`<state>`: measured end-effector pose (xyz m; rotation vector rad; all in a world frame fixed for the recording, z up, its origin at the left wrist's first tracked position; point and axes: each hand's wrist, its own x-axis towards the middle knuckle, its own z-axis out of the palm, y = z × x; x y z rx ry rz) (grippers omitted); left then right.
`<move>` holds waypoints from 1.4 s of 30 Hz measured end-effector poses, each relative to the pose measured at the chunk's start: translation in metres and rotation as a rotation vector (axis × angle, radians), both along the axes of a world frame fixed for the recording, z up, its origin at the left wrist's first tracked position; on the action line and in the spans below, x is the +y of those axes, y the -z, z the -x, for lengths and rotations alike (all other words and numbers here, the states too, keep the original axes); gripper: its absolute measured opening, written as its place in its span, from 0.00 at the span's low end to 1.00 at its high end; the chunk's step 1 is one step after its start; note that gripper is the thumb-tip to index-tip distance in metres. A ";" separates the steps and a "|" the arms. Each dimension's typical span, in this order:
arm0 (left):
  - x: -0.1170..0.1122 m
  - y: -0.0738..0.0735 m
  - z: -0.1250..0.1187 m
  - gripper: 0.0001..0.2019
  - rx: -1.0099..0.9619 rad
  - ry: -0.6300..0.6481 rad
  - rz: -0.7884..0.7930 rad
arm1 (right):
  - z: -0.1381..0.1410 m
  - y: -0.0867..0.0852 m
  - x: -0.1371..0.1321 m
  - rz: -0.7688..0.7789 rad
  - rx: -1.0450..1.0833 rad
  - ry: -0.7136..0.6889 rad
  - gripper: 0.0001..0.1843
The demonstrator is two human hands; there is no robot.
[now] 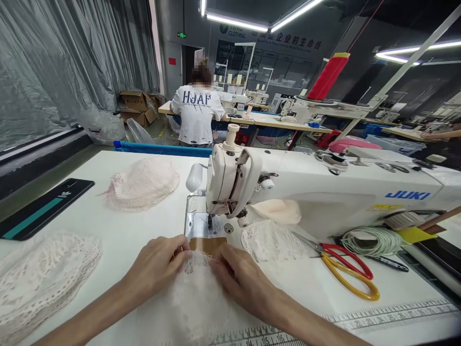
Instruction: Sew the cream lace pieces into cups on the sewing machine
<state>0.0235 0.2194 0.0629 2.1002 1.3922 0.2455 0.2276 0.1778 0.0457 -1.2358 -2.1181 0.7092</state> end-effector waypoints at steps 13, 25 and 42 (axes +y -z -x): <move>0.003 0.000 0.001 0.06 0.100 -0.035 0.021 | -0.003 0.015 0.003 -0.172 -0.001 -0.080 0.15; 0.003 0.004 0.002 0.11 0.178 0.023 -0.076 | 0.000 0.013 0.002 -0.215 -0.113 -0.060 0.14; 0.000 0.028 -0.017 0.04 0.000 0.340 -0.647 | -0.014 0.005 0.007 -0.466 -0.642 0.045 0.05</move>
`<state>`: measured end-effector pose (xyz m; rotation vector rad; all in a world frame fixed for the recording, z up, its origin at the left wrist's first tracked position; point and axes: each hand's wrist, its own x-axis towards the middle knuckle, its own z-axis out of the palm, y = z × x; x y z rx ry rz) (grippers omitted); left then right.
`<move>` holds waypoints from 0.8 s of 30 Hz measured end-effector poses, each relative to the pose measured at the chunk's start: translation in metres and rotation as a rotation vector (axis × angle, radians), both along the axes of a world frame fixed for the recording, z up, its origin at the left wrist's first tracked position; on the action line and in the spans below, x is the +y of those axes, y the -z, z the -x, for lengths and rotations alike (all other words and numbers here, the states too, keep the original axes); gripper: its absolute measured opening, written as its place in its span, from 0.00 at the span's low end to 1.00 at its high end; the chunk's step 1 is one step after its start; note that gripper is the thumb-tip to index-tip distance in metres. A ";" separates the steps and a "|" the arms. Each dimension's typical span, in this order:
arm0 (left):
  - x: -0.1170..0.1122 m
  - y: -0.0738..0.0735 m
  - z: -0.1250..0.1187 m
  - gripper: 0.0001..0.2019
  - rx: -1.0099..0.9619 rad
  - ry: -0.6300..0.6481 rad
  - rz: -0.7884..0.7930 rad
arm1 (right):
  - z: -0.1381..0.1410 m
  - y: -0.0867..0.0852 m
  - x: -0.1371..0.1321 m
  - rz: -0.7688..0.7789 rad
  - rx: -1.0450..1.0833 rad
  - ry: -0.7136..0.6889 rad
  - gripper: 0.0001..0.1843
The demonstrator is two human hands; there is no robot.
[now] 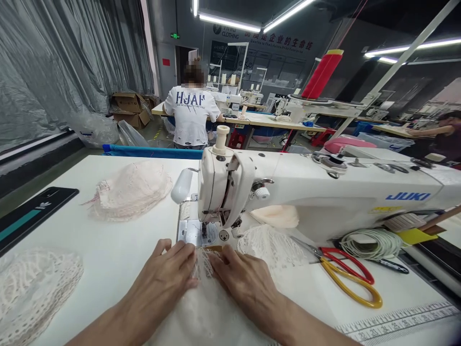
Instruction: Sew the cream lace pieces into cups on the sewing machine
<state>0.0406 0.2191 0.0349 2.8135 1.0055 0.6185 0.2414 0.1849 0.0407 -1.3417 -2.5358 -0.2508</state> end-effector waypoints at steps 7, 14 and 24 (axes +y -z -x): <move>0.034 0.014 -0.011 0.02 -0.008 0.001 -0.049 | -0.016 0.007 0.022 -0.063 -0.043 0.047 0.11; 0.047 0.019 -0.010 0.03 -0.011 -0.018 -0.168 | -0.018 0.006 0.029 -0.010 0.039 0.077 0.08; 0.032 0.002 -0.008 0.11 0.038 0.013 -0.162 | -0.023 -0.003 0.027 0.032 0.066 0.106 0.07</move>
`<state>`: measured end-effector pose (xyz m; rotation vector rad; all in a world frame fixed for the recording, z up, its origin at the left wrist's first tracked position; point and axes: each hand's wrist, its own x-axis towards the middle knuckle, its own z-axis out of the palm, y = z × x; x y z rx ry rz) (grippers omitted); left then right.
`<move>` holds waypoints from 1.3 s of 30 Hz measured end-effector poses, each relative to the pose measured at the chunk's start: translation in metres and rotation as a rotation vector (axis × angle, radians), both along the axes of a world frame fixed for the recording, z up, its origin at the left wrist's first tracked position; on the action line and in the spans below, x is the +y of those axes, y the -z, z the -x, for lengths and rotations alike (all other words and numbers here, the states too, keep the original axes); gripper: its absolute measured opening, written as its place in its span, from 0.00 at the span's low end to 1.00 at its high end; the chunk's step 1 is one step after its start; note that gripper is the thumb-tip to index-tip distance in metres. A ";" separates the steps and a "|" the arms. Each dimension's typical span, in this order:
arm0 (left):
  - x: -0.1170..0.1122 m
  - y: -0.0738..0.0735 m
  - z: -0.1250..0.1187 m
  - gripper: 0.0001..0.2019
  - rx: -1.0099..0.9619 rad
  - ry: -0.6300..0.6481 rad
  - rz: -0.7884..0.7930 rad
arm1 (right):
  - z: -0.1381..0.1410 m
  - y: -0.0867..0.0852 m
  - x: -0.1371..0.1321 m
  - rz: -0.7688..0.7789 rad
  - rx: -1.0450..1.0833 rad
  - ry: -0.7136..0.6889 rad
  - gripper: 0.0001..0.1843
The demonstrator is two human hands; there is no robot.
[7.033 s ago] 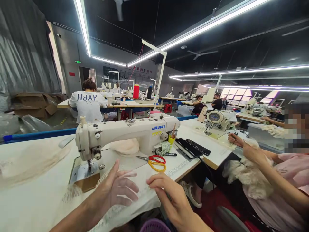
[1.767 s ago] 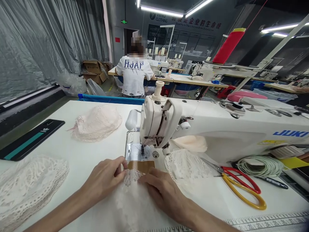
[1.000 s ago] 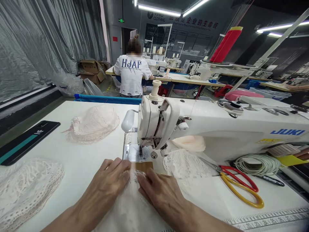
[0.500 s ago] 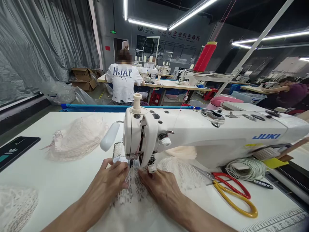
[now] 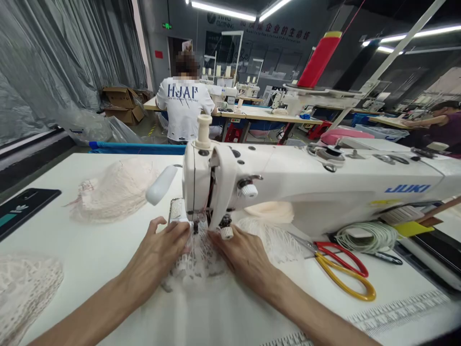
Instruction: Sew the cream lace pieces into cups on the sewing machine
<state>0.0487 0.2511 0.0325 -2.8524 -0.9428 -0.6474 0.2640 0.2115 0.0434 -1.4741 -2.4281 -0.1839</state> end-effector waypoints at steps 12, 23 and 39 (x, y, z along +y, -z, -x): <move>-0.065 -0.019 -0.006 0.16 -0.035 0.072 0.170 | 0.001 -0.008 -0.038 0.127 0.144 -0.523 0.09; -0.050 -0.023 -0.007 0.15 -0.034 -0.025 0.112 | 0.011 0.006 -0.034 0.037 0.270 -0.318 0.12; -0.058 -0.008 -0.004 0.09 -0.165 0.015 0.172 | 0.003 0.002 -0.038 0.020 0.179 -0.446 0.16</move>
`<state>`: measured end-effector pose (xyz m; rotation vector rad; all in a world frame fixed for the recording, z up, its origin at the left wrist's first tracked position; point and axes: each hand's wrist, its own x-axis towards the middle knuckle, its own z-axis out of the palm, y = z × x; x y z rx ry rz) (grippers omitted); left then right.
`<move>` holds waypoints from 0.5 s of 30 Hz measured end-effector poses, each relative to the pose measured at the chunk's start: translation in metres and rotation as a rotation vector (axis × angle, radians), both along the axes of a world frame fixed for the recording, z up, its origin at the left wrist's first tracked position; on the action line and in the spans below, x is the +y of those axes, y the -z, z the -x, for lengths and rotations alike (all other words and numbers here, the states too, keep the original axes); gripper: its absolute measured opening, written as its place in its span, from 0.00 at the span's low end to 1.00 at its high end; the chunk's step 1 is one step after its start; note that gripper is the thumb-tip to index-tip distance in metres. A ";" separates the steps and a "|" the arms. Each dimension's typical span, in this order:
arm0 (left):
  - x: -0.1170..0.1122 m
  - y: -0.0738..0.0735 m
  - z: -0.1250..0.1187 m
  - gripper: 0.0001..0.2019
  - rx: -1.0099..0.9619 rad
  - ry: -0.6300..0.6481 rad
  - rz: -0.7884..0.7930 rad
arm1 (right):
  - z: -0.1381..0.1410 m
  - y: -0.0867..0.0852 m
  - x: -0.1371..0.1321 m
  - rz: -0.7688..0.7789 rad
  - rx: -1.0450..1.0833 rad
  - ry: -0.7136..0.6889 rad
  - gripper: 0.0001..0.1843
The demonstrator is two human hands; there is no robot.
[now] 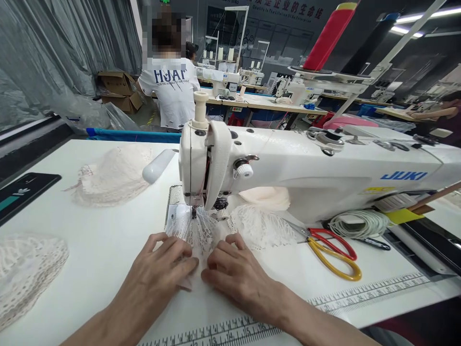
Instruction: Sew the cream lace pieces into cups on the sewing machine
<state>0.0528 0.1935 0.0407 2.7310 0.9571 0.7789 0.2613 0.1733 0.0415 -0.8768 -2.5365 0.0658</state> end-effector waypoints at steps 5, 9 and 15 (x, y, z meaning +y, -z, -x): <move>0.000 0.005 -0.002 0.12 -0.081 0.052 -0.061 | -0.003 -0.003 0.000 0.032 -0.011 -0.062 0.14; -0.002 0.008 -0.003 0.12 0.011 0.040 -0.063 | -0.002 -0.003 0.003 0.024 -0.026 -0.063 0.14; -0.006 0.006 -0.005 0.13 0.054 0.009 -0.129 | -0.002 -0.005 0.001 0.017 -0.051 -0.028 0.12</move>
